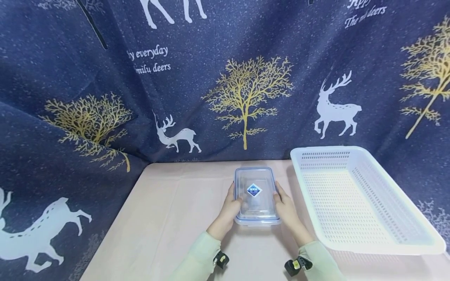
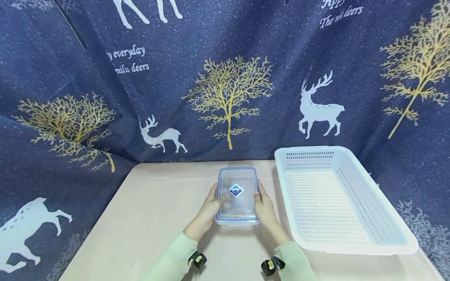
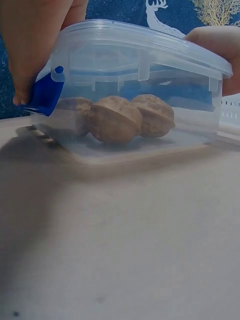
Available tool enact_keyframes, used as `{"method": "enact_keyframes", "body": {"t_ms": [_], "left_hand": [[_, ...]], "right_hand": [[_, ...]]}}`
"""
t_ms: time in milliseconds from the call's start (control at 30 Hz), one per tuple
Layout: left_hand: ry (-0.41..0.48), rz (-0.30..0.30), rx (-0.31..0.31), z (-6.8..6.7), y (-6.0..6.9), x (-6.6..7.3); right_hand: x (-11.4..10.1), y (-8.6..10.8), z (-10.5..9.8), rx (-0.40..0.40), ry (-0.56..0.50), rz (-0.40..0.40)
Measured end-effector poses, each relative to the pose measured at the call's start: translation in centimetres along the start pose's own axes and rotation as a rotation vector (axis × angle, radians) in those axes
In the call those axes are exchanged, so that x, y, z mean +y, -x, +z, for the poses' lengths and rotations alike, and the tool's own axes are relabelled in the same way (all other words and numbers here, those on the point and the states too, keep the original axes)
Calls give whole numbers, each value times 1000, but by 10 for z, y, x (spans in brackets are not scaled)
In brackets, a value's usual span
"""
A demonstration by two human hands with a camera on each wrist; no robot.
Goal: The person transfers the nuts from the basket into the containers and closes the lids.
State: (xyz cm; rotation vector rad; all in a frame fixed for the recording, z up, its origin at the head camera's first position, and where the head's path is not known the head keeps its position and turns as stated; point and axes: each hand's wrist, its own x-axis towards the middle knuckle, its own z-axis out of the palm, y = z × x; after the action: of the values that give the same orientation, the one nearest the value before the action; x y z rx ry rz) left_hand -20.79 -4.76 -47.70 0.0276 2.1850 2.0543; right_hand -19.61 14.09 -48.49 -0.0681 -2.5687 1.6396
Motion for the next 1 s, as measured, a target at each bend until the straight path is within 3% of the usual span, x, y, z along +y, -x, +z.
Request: {"method": "enact_keyframes", "body": {"t_ms": [333, 400, 633, 833, 1000], "left_hand": [[67, -162, 32, -8, 1, -1], [81, -172, 34, -8, 1, -2], [124, -163, 46, -10, 1, -3], [114, -155, 58, -14, 4, -1], [86, -110, 106, -17, 6, 1]], "right_hand": [[4, -3, -2, -8, -94, 169], [4, -2, -3, -10, -103, 189], [4, -1, -6, -20, -110, 207], [6, -1, -7, 36, -125, 217], [3, 1, -7, 97, -147, 222]]}}
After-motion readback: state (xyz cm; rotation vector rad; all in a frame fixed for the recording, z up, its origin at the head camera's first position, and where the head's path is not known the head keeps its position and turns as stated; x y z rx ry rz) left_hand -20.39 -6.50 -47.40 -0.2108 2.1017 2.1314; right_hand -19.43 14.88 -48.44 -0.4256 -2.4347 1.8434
